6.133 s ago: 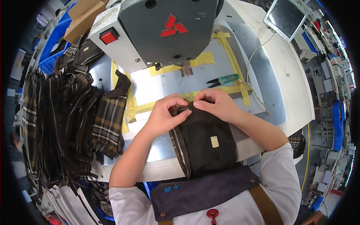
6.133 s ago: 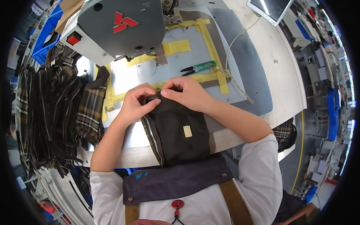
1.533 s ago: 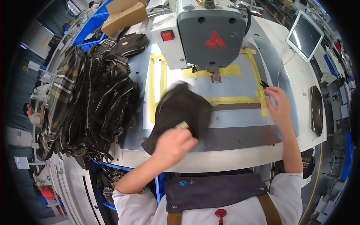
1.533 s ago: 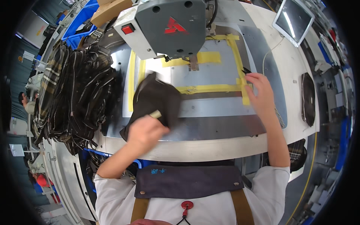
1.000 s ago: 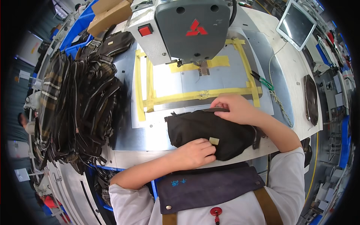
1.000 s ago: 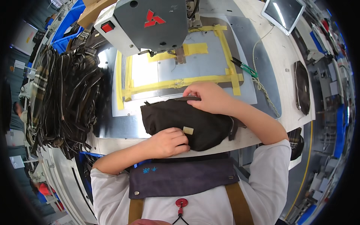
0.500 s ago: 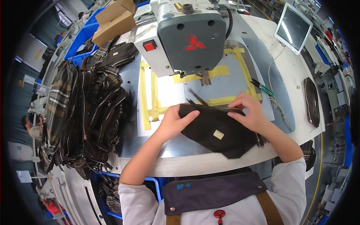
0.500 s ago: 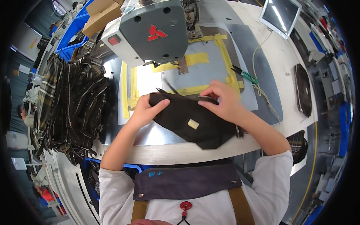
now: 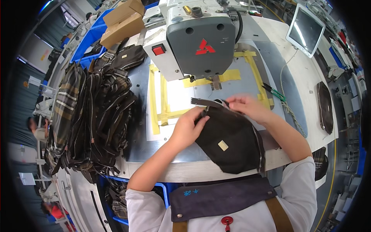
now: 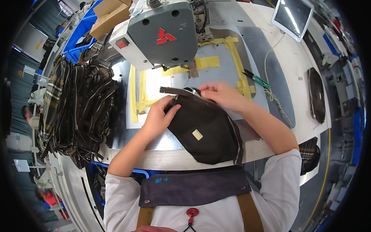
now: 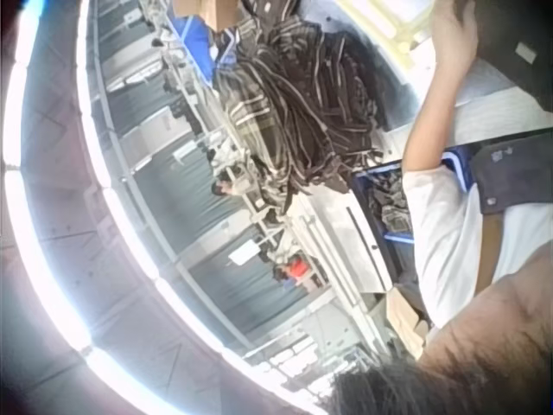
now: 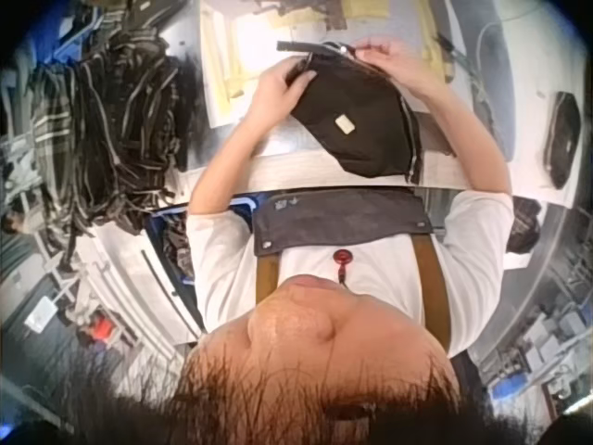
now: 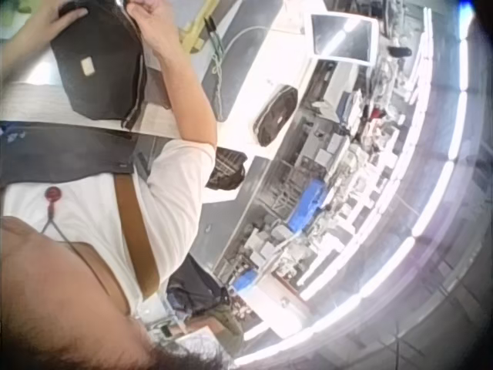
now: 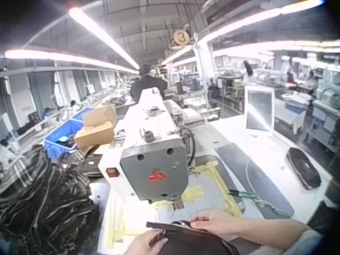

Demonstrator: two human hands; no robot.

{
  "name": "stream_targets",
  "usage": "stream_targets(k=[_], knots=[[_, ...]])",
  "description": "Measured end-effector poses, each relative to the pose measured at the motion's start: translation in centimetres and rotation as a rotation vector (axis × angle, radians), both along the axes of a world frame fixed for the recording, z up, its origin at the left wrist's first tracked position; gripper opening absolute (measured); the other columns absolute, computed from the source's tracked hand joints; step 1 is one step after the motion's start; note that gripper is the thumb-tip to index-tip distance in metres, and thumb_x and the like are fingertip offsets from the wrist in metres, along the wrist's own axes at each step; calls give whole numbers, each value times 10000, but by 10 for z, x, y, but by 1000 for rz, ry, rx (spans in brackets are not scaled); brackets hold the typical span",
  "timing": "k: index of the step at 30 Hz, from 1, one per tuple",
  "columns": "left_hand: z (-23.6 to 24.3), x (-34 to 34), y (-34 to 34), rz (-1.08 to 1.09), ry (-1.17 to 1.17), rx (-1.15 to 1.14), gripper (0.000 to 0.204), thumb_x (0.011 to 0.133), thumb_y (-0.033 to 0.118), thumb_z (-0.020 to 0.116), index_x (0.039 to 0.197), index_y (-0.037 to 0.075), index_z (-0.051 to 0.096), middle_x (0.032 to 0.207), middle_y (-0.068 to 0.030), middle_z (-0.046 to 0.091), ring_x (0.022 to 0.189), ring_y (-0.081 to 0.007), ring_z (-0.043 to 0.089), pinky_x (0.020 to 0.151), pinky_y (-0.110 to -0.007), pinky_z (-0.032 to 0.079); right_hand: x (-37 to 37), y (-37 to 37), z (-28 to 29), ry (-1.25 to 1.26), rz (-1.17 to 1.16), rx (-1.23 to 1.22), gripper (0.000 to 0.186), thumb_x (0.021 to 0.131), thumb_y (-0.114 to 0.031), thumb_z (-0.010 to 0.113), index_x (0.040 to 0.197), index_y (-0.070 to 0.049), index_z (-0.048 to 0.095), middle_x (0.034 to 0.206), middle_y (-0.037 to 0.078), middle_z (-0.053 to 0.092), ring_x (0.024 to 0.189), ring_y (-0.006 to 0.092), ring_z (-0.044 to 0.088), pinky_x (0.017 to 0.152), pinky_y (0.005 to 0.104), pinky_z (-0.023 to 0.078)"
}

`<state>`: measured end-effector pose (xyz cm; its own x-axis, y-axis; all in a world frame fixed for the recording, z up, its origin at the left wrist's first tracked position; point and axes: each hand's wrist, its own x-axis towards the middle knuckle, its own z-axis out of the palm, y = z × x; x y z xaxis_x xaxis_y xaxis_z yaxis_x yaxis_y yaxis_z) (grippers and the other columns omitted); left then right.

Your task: The person aligns the zipper edges of a dark plaid bag under a sewing machine and sews the zipper onto the bag. They repeat this process for multiple bags, using shears to cut threads between each unit.

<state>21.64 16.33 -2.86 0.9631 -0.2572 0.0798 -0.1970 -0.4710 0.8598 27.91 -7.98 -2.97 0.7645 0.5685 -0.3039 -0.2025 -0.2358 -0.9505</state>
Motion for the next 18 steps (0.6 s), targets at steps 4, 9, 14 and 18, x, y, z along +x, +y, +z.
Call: stream_targets(k=[4,9,14,18], knots=[[-10,4,10,90,142,-60,263,891,112,654,1087,-35,558,934,-161,663,848,-215,640,771,-315,498,1,17,6,-205,2,-4,365,928,-175,609,1241,4,551,1090,45,642,1006,110,587,902,278,461],[-17,6,12,113,175,-48,242,887,99,650,1068,-34,561,901,-129,652,835,-190,624,761,-311,496,1,20,-7,-579,108,-186,378,909,-92,613,1258,19,521,1148,115,635,1064,160,597,939,304,459],[-6,12,22,-6,304,-87,336,875,104,660,1177,4,553,893,-88,626,842,-157,607,790,-290,492,10,19,-11,-367,20,-108,229,947,-196,556,1027,9,620,882,158,653,811,277,619,753,358,471],[2,25,23,-15,234,-178,443,849,91,688,1262,36,535,994,-78,629,936,-176,612,821,-312,494,9,24,-12,-585,-5,-272,335,970,-280,508,851,18,602,732,213,596,677,371,572,626,414,435]])
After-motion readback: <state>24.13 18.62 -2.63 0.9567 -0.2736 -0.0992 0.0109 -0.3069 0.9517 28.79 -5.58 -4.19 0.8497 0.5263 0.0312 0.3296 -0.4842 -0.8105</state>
